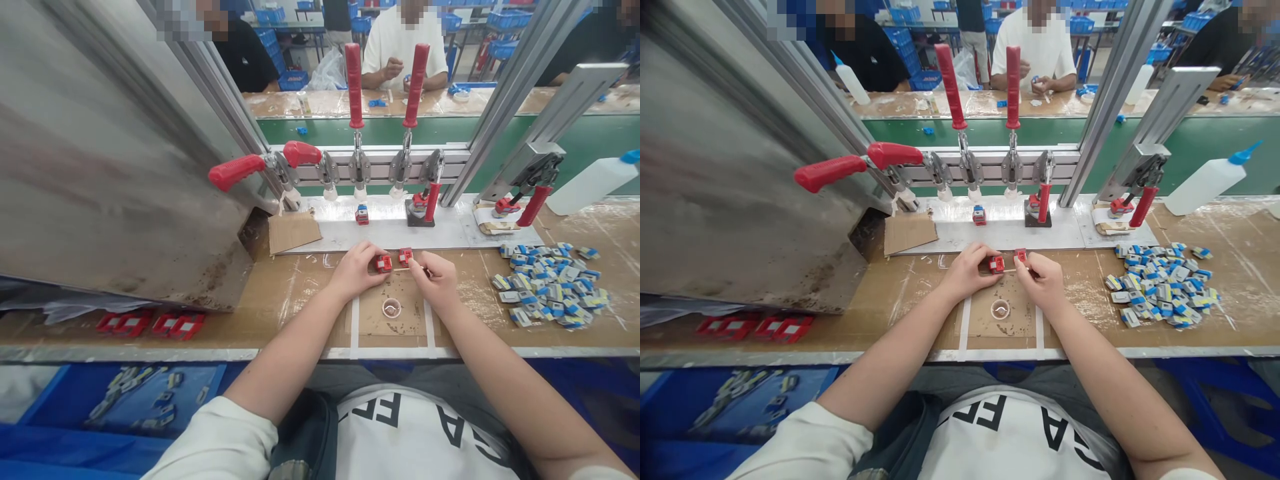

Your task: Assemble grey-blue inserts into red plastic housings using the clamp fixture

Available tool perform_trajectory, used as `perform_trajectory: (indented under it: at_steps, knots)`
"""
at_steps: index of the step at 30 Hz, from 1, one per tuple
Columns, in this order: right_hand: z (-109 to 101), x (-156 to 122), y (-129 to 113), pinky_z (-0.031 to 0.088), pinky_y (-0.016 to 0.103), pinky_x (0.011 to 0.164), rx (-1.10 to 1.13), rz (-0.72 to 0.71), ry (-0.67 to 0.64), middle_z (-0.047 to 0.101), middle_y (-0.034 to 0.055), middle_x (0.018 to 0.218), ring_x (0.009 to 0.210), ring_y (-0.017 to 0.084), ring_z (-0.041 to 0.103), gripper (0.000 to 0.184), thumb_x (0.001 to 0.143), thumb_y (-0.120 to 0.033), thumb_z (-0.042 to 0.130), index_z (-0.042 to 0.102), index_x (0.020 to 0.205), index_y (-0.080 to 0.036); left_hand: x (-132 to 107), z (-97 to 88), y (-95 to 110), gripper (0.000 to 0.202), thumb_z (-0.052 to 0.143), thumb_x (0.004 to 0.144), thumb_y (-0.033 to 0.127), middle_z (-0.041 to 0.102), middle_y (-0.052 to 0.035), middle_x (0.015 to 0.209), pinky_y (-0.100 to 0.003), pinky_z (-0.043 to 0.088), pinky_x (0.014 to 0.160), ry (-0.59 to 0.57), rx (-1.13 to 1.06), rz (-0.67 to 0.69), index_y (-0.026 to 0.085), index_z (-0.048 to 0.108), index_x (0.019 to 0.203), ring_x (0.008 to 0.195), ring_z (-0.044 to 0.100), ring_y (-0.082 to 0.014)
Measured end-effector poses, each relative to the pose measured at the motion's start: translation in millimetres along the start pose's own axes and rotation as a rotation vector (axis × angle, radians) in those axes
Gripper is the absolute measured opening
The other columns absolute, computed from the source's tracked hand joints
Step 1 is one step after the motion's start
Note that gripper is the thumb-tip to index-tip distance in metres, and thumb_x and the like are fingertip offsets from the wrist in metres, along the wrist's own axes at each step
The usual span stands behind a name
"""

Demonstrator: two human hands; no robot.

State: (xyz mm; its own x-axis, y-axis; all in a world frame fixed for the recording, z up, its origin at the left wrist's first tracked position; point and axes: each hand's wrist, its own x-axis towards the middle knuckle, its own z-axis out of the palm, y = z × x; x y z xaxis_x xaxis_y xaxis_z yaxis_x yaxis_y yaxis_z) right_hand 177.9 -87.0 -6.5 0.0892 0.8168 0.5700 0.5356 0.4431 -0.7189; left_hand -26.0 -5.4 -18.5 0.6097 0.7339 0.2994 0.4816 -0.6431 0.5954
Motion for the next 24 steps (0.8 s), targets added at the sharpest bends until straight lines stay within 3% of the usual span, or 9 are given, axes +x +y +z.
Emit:
perform_trajectory:
  at_steps: [3, 6, 11, 15, 19, 22, 24]
  knots:
    - [-5.5, -2.8, -1.2, 0.025, 0.027, 0.052, 0.17, -0.074, -0.256, 0.032, -0.0053, 0.055, 0.05, 0.01, 0.03, 0.044, 0.096, -0.026, 0.054, 0.032, 0.058, -0.021, -2.6, -9.8, -2.3, 0.035, 0.08, 0.078, 0.035, 0.064, -0.0046, 0.106, -0.039, 0.049, 0.094, 0.013, 0.133, -0.087, 0.022, 0.066, 0.107, 0.103, 0.059, -0.0252]
    - [-4.9, -6.6, 0.4, 0.025, 0.026, 0.053, 0.168, -0.159, -0.505, 0.032, -0.0058, 0.055, 0.051, 0.009, 0.031, 0.041, 0.092, -0.021, 0.055, 0.031, 0.058, -0.021, 2.0, -16.3, 2.9, 0.052, 0.084, 0.076, 0.042, 0.063, -0.0067, 0.118, -0.042, 0.046, 0.099, 0.033, 0.23, -0.088, 0.022, 0.063, 0.119, 0.112, 0.057, -0.0276]
    - [-0.2, -10.3, 4.2, 0.023, 0.026, 0.054, 0.059, -0.158, -0.626, 0.033, -0.0066, 0.056, 0.052, 0.008, 0.03, 0.04, 0.086, -0.016, 0.057, 0.029, 0.058, -0.021, 29.7, -1.6, 27.8, 0.058, 0.082, 0.075, 0.054, 0.062, -0.0091, 0.122, -0.044, 0.043, 0.099, -0.067, 0.36, 0.048, 0.022, 0.065, 0.12, 0.113, 0.054, -0.0301]
    - [-1.8, -12.1, 6.0, 0.021, 0.026, 0.053, 0.094, -0.111, -0.624, 0.031, -0.007, 0.054, 0.052, 0.008, 0.028, 0.043, 0.087, -0.02, 0.059, 0.029, 0.057, -0.02, 43.7, 16.6, 39.5, 0.044, 0.08, 0.079, 0.047, 0.064, -0.0086, 0.117, -0.043, 0.043, 0.094, -0.135, 0.386, 0.07, 0.021, 0.067, 0.113, 0.108, 0.054, -0.0293]
    - [-5.7, -11.5, 3.9, 0.024, 0.026, 0.053, 0.201, -0.085, -0.535, 0.034, -0.0066, 0.054, 0.052, 0.008, 0.029, 0.04, 0.09, -0.021, 0.058, 0.036, 0.057, -0.02, 39.2, 16.5, 39.1, 0.032, 0.077, 0.082, 0.034, 0.069, -0.0061, 0.114, -0.04, 0.042, 0.092, -0.121, 0.306, 0.068, 0.021, 0.066, 0.109, 0.106, 0.057, -0.0261]
    - [-8.4, -8.9, 3.9, 0.024, 0.026, 0.052, 0.271, -0.024, -0.419, 0.033, -0.006, 0.053, 0.051, 0.009, 0.03, 0.041, 0.089, -0.024, 0.059, 0.036, 0.055, -0.02, 33.6, 9.8, 37.7, 0.033, 0.076, 0.084, 0.038, 0.072, -0.005, 0.108, -0.041, 0.041, 0.09, -0.128, 0.266, 0.1, 0.022, 0.066, 0.11, 0.102, 0.059, -0.0252]
    - [-9.4, -6.5, 7.3, 0.025, 0.027, 0.052, 0.292, 0.083, -0.244, 0.032, -0.0055, 0.053, 0.051, 0.009, 0.029, 0.043, 0.089, -0.026, 0.059, 0.032, 0.055, -0.021, 31.7, 6.9, 37.5, 0.034, 0.076, 0.082, 0.04, 0.073, -0.0053, 0.107, -0.041, 0.04, 0.089, -0.146, 0.277, 0.115, 0.021, 0.067, 0.108, 0.102, 0.059, -0.0259]
